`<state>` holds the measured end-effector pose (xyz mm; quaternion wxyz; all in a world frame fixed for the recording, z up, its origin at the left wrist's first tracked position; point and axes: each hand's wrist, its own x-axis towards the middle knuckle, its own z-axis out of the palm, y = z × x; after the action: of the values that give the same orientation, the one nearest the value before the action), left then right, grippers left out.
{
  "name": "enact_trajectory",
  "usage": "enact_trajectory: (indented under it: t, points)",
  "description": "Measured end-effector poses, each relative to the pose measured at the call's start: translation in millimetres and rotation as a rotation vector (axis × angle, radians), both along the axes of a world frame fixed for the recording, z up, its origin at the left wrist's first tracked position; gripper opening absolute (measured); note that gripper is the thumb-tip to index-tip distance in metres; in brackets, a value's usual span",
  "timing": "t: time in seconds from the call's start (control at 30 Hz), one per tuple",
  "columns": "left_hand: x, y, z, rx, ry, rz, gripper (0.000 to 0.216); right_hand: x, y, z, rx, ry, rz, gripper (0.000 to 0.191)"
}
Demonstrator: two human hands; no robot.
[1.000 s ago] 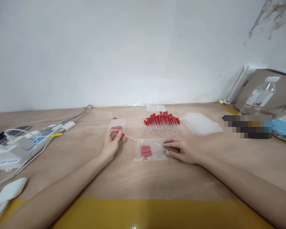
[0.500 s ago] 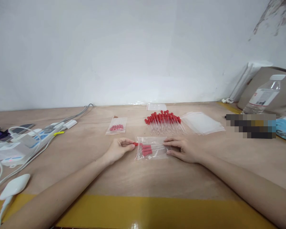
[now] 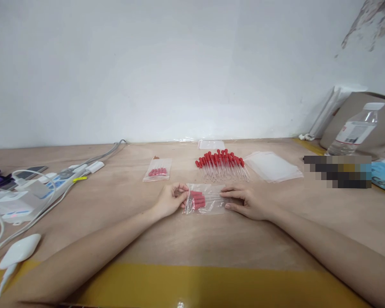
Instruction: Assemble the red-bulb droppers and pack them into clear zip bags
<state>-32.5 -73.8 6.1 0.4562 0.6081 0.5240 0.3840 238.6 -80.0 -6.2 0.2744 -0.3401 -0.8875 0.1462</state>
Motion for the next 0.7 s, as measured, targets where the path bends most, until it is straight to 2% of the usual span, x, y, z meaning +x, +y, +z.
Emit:
enact_trajectory:
  t: [0.1,0.27,0.33,0.4,0.5,0.57,0.7]
  points:
    - [1,-3,-3.9,0.046,0.062,-0.036,0.027,0,0,1.4,0.02,0.014,-0.026,0.033]
    - [-6,-8,-7.9,0.097,0.252,-0.146,0.013,4,0,1.7,0.023,0.035,-0.078,0.033]
    - [-9,-6,-6.3,0.082,0.285,-0.131,0.012,6,1,0.6,0.024,0.015,-0.07,0.032]
    - [-11,1,-2.2,0.144,0.275,-0.045,0.011,6,2,-0.8,0.025,-0.001,-0.059,0.031]
    - [-8,26,8.4,0.307,0.257,0.033,0.01,6,3,-2.4,0.031,0.004,-0.05,0.03]
    - [0,49,16.4,0.293,0.287,-0.012,0.013,6,3,-2.9,0.032,0.009,-0.054,0.03]
    - [28,99,24.3,0.234,0.303,0.089,0.027,5,2,-2.6,0.036,0.001,-0.065,0.03]
